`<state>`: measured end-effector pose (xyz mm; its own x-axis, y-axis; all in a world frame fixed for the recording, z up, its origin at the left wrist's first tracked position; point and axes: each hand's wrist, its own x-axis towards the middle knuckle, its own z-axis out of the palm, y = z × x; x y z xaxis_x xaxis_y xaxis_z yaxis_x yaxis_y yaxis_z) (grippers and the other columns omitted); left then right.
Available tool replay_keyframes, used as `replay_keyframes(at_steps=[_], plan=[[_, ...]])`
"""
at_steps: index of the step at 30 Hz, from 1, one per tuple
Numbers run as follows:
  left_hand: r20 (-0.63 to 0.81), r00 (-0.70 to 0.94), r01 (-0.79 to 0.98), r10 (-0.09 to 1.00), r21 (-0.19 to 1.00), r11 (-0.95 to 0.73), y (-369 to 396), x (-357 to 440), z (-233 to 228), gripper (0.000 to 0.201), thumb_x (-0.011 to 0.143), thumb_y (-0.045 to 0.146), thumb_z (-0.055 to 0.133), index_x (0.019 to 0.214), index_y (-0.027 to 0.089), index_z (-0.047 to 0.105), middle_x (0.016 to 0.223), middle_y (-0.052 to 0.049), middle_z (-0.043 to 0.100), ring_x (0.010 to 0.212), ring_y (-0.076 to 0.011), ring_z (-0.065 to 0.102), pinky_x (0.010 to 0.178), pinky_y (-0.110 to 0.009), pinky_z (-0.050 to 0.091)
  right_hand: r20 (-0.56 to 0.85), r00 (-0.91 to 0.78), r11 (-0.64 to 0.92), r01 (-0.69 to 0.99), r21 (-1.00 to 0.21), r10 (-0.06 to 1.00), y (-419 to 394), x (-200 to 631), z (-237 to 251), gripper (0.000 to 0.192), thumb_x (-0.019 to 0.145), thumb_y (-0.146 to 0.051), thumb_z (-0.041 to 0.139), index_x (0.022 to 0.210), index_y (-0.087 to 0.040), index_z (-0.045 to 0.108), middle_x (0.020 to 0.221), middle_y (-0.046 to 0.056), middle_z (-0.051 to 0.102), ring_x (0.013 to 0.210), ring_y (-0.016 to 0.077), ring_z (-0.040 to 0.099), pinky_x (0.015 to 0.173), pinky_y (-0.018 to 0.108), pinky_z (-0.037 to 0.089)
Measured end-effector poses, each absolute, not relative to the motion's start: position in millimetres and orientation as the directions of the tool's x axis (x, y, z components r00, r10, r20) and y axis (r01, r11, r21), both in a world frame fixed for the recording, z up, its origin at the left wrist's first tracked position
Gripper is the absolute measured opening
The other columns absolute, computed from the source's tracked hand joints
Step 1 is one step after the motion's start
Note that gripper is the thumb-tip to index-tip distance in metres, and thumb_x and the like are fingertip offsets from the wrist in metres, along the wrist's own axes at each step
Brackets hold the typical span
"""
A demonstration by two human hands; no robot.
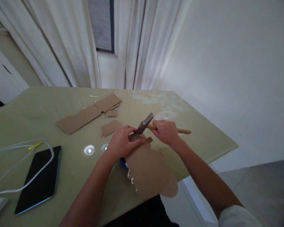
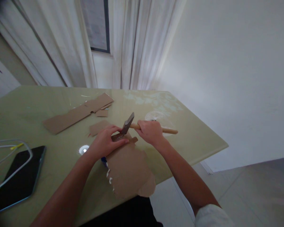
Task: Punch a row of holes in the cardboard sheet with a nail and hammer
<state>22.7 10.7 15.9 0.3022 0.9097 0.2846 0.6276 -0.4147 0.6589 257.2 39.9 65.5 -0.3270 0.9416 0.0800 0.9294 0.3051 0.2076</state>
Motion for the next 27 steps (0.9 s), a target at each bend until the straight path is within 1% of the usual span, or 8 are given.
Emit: replay_keyframes(at_steps=[2,7,12,16,21,27], plan=[[0.281,0.303,0.63,0.911,0.658,-0.413,10.5,22.7,16.5,0.037,0.09,0.052,0.084,0.111,0.022,0.081,0.111,-0.009,0.081,0.105,-0.0324,0.073,0.094,-0.046,0.053,0.086,-0.319,0.298,0.934,0.196,0.944,38.9,256.5,66.4,0.034,0.107,-0.04,0.05,0.103,-0.019,0.077,0.097,0.012,0.083,0.081,0.0243,0.072,0.066,0.033,0.028],[0.291,0.305,0.628,0.907,0.655,-0.421,10.6,22.4,15.9,0.037,0.091,0.053,0.084,0.113,0.024,0.081,0.111,-0.008,0.08,0.105,-0.0325,0.073,0.093,-0.046,0.054,0.054,-0.329,0.309,0.922,0.232,0.943,36.2,254.5,65.5,0.037,0.108,-0.042,0.049,0.106,-0.018,0.078,0.1,0.013,0.083,0.082,0.0248,0.072,0.065,0.033,0.028],[0.296,0.298,0.628,0.907,0.655,-0.42,11.1,22.7,14.8,0.035,0.09,0.052,0.084,0.112,0.024,0.082,0.111,-0.008,0.081,0.105,-0.0317,0.075,0.095,-0.045,0.055,0.069,-0.301,0.282,0.937,0.205,0.951,37.2,255.4,60.3,0.037,0.108,-0.041,0.049,0.105,-0.019,0.078,0.097,0.011,0.083,0.082,0.0246,0.072,0.065,0.033,0.027],[0.298,0.286,0.605,0.911,0.681,-0.413,10.3,23.1,15.4,0.038,0.089,0.049,0.086,0.117,0.024,0.08,0.117,-0.009,0.082,0.11,-0.0325,0.075,0.099,-0.047,0.055,0.055,-0.325,0.305,0.926,0.223,0.944,38.9,256.2,58.6,0.038,0.109,-0.041,0.048,0.105,-0.019,0.079,0.1,0.012,0.084,0.083,0.0247,0.073,0.064,0.033,0.027],[0.278,0.268,0.592,0.923,0.709,-0.385,9.7,23.3,17.1,0.043,0.086,0.045,0.089,0.121,0.023,0.078,0.121,-0.009,0.083,0.113,-0.034,0.075,0.102,-0.05,0.055,0.063,-0.303,0.284,0.935,0.214,0.951,38.6,254.0,58.9,0.037,0.109,-0.041,0.048,0.105,-0.02,0.078,0.097,0.011,0.083,0.084,0.0254,0.073,0.065,0.033,0.027],[0.284,0.266,0.593,0.921,0.705,-0.389,10.6,23.1,16.3,0.043,0.085,0.046,0.089,0.12,0.024,0.078,0.119,-0.009,0.083,0.111,-0.0339,0.075,0.101,-0.048,0.055,0.038,-0.313,0.295,0.925,0.239,0.949,37.2,251.3,63.7,0.041,0.11,-0.042,0.045,0.107,-0.019,0.079,0.103,0.012,0.084,0.086,0.026,0.075,0.063,0.033,0.025]])
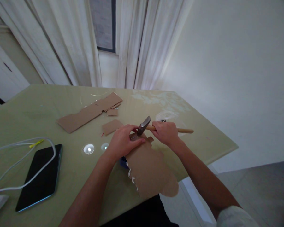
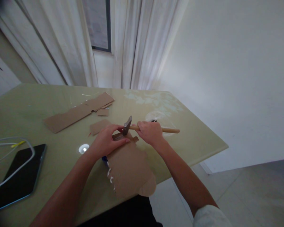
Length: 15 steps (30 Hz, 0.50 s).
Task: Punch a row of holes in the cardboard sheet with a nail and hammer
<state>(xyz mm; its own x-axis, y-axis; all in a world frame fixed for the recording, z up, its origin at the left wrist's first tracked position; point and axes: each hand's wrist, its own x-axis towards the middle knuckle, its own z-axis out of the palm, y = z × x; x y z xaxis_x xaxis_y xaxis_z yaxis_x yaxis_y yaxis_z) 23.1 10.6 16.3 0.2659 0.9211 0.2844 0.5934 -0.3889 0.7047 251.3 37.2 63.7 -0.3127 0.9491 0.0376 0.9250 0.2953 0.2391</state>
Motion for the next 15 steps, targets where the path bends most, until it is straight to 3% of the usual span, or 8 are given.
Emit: replay_keyframes(at_steps=[15], plan=[[0.28,0.275,0.592,0.92,0.704,-0.391,11.3,22.9,14.1,0.039,0.086,0.049,0.088,0.112,0.022,0.077,0.115,-0.009,0.082,0.109,-0.0343,0.074,0.097,-0.047,0.054,0.033,-0.378,0.359,0.9,0.248,0.925,41.0,250.4,64.1,0.04,0.11,-0.044,0.046,0.109,-0.02,0.078,0.107,0.011,0.084,0.086,0.0263,0.075,0.066,0.034,0.03]])
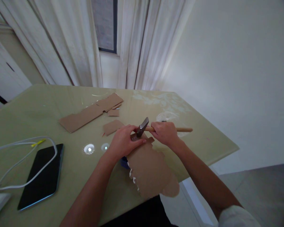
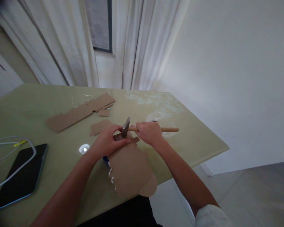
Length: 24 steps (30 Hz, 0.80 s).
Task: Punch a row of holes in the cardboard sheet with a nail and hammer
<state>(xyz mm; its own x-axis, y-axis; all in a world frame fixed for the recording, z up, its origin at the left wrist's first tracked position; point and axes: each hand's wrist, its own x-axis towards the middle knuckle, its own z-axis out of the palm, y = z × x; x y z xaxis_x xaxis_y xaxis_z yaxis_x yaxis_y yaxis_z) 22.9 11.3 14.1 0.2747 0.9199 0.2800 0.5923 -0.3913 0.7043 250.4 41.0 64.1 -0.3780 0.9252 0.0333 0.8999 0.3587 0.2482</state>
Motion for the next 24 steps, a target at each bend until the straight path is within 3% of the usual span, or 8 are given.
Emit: replay_keyframes(at_steps=[10,13,16,19,24], plan=[[0.295,0.278,0.624,0.914,0.668,-0.405,13.1,22.6,9.7,0.042,0.087,0.057,0.085,0.111,0.022,0.078,0.111,-0.01,0.082,0.104,-0.0336,0.074,0.092,-0.046,0.055,0.033,-0.393,0.375,0.896,0.238,0.919,39.8,247.0,68.6,0.039,0.11,-0.044,0.048,0.108,-0.02,0.078,0.104,0.011,0.084,0.085,0.0258,0.074,0.067,0.033,0.03],[0.29,0.264,0.626,0.92,0.673,-0.393,12.4,22.9,10.6,0.045,0.087,0.059,0.083,0.112,0.022,0.081,0.114,-0.012,0.083,0.107,-0.035,0.074,0.097,-0.048,0.054,0.087,-0.325,0.304,0.932,0.196,0.942,42.9,250.3,67.3,0.034,0.109,-0.043,0.052,0.103,-0.02,0.077,0.099,0.01,0.083,0.085,0.0252,0.073,0.066,0.033,0.027],[0.18,0.24,0.619,0.954,0.728,-0.293,12.4,22.6,13.0,0.046,0.085,0.061,0.081,0.108,0.021,0.084,0.11,-0.012,0.084,0.103,-0.0356,0.075,0.092,-0.046,0.054,0.146,-0.191,0.176,0.978,0.115,0.971,49.1,252.5,62.1,0.042,0.112,-0.05,0.048,0.1,-0.021,0.076,0.092,0.01,0.082,0.083,0.0254,0.072,0.065,0.033,0.028],[0.01,0.241,0.566,0.971,0.811,-0.148,14.0,19.2,14.6,0.048,0.088,0.064,0.072,0.1,0.02,0.086,0.095,-0.009,0.084,0.088,-0.0323,0.075,0.076,-0.04,0.052,0.169,-0.084,0.083,0.996,0.014,0.982,57.1,247.8,53.3,0.055,0.112,-0.067,0.043,0.103,-0.022,0.075,0.092,0.01,0.081,0.082,0.0262,0.072,0.064,0.033,0.031],[-0.074,0.286,0.402,0.955,0.914,-0.05,16.6,10.5,10.7,0.046,0.089,0.063,0.065,0.09,0.022,0.085,0.089,-0.005,0.083,0.086,-0.0281,0.073,0.071,-0.034,0.051,0.11,-0.071,0.08,0.993,-0.088,0.991,74.4,223.9,30.7,0.044,0.111,-0.063,0.05,0.118,-0.025,0.072,0.105,0.009,0.082,0.094,0.0271,0.075,0.07,0.032,0.041]])
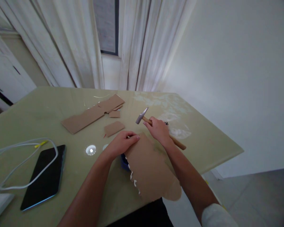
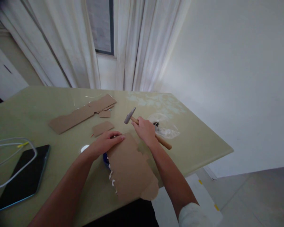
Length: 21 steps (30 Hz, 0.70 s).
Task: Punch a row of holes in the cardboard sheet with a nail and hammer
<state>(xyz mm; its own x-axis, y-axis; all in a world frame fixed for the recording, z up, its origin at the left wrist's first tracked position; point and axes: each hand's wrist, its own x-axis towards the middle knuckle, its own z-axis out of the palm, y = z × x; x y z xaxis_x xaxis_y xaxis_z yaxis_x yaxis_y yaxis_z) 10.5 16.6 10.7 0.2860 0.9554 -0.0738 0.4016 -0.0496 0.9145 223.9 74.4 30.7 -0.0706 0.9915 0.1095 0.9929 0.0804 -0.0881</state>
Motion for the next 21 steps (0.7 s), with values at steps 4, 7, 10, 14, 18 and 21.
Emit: replay_keyframes(at_steps=[4,7,10,14,18,21], plan=[[-0.178,0.278,0.284,0.944,0.954,0.097,15.9,8.7,5.7,0.046,0.085,0.064,0.068,0.094,0.023,0.086,0.097,-0.004,0.084,0.089,-0.0266,0.073,0.074,-0.033,0.053,0.079,-0.077,0.085,0.992,-0.098,0.994,86.3,206.8,13.4,0.035,0.114,-0.05,0.049,0.124,-0.024,0.07,0.111,0.011,0.082,0.1,0.0276,0.077,0.072,0.033,0.044],[-0.226,0.263,0.239,0.938,0.957,0.164,15.1,9.1,5.7,0.047,0.082,0.065,0.073,0.099,0.024,0.087,0.099,-0.005,0.084,0.089,-0.0261,0.073,0.075,-0.034,0.053,0.1,-0.11,0.12,0.988,-0.097,0.989,89.0,207.0,5.5,0.03,0.114,-0.044,0.049,0.127,-0.024,0.068,0.12,0.011,0.08,0.105,0.0269,0.075,0.076,0.033,0.045],[-0.236,0.252,0.205,0.939,0.961,0.187,14.8,7.8,8.3,0.05,0.08,0.069,0.077,0.101,0.024,0.088,0.101,-0.005,0.084,0.091,-0.0272,0.073,0.076,-0.034,0.054,0.121,-0.135,0.145,0.987,-0.074,0.983,88.3,215.9,0.4,0.028,0.113,-0.041,0.053,0.128,-0.023,0.068,0.126,0.012,0.077,0.111,0.0274,0.073,0.083,0.034,0.046],[-0.233,0.227,0.237,0.946,0.955,0.178,14.8,3.3,9.7,0.051,0.081,0.071,0.077,0.097,0.024,0.087,0.099,-0.005,0.083,0.091,-0.0265,0.073,0.076,-0.034,0.054,0.121,-0.172,0.175,0.984,-0.021,0.978,87.8,225.5,-6.6,0.026,0.112,-0.038,0.057,0.126,-0.022,0.07,0.125,0.012,0.074,0.112,0.0274,0.071,0.088,0.035,0.047],[-0.203,0.232,0.267,0.951,0.954,0.138,14.4,-0.1,8.5,0.051,0.086,0.072,0.075,0.094,0.023,0.085,0.094,-0.004,0.08,0.086,-0.0229,0.069,0.073,-0.031,0.051,0.095,-0.18,0.185,0.982,-0.038,0.979,89.3,226.5,-14.0,0.027,0.113,-0.039,0.056,0.129,-0.022,0.07,0.124,0.011,0.074,0.109,0.026,0.071,0.086,0.034,0.048],[-0.212,0.221,0.238,0.952,0.958,0.158,13.5,-0.4,9.1,0.056,0.083,0.076,0.077,0.093,0.021,0.083,0.09,-0.004,0.078,0.081,-0.0212,0.066,0.068,-0.028,0.048,0.084,-0.183,0.188,0.981,-0.05,0.979,90.9,226.2,-18.7,0.027,0.113,-0.038,0.056,0.13,-0.023,0.071,0.125,0.012,0.073,0.112,0.0262,0.069,0.088,0.034,0.049]])
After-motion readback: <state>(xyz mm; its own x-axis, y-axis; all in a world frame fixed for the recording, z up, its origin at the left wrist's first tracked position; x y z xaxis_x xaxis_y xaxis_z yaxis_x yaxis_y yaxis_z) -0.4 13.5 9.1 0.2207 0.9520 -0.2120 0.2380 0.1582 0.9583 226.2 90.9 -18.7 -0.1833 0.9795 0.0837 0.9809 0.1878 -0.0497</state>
